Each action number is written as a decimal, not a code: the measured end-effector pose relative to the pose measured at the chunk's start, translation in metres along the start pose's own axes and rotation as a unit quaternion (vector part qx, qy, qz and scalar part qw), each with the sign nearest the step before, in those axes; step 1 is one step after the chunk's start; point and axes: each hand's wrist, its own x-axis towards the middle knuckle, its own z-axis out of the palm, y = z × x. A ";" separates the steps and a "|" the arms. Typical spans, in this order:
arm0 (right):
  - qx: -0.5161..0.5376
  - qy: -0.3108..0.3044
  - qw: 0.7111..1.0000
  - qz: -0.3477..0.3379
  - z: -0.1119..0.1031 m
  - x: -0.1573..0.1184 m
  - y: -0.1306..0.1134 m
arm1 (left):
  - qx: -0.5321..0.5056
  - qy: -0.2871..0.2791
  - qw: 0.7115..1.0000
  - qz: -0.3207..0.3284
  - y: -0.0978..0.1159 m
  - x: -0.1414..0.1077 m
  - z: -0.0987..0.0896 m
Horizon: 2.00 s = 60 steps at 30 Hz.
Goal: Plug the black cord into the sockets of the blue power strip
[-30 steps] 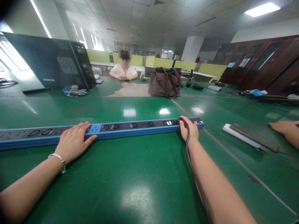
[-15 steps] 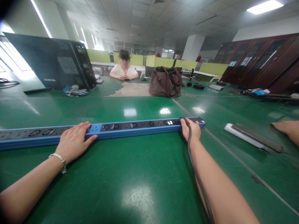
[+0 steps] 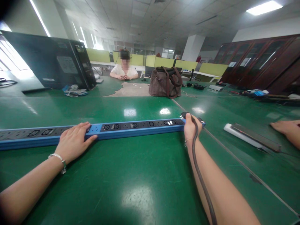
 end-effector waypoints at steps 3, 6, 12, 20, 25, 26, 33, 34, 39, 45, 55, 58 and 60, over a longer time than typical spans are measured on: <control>-0.006 -0.012 1.000 -0.019 0.009 -0.015 -0.024 | 0.000 -0.003 1.000 0.000 0.000 0.000 0.001; -0.008 -0.098 0.994 -0.050 0.020 -0.029 -0.046 | -0.011 -0.001 1.000 0.001 -0.001 0.001 0.001; -0.049 -0.187 0.979 -0.063 0.031 -0.045 -0.059 | -0.012 -0.005 1.000 0.001 -0.001 0.000 0.001; -0.126 -0.194 0.971 -0.055 0.029 -0.049 -0.069 | -0.008 0.005 1.000 0.004 0.000 0.000 0.001; -0.155 -0.194 0.967 -0.051 0.030 -0.053 -0.074 | 0.008 0.009 1.000 0.007 0.000 -0.001 0.001; -0.163 -0.195 0.966 -0.049 0.030 -0.053 -0.074 | 0.008 0.009 1.000 0.007 0.000 -0.001 0.001; -0.212 -0.198 0.952 -0.095 0.029 -0.059 -0.072 | 0.000 0.006 1.000 0.004 0.001 -0.001 0.001; -0.213 -0.204 0.949 -0.109 0.029 -0.061 -0.071 | -0.001 0.006 1.000 0.003 0.001 0.000 0.001; -0.234 -0.224 0.935 -0.142 0.026 -0.064 -0.072 | 0.002 0.010 1.000 0.006 0.000 -0.001 0.001; -0.264 -0.250 0.925 -0.110 0.024 -0.056 -0.078 | 0.004 0.009 1.000 0.008 0.000 0.000 0.002; -0.275 -0.279 0.911 -0.125 0.022 -0.058 -0.079 | 0.005 0.008 1.000 0.009 0.000 0.000 0.000; -0.263 -0.276 0.915 -0.133 0.023 -0.063 -0.073 | 0.006 0.010 1.000 0.010 0.000 0.000 0.000; -0.258 -0.273 0.918 -0.129 0.023 -0.063 -0.072 | 0.005 0.007 1.000 0.008 0.000 0.000 0.001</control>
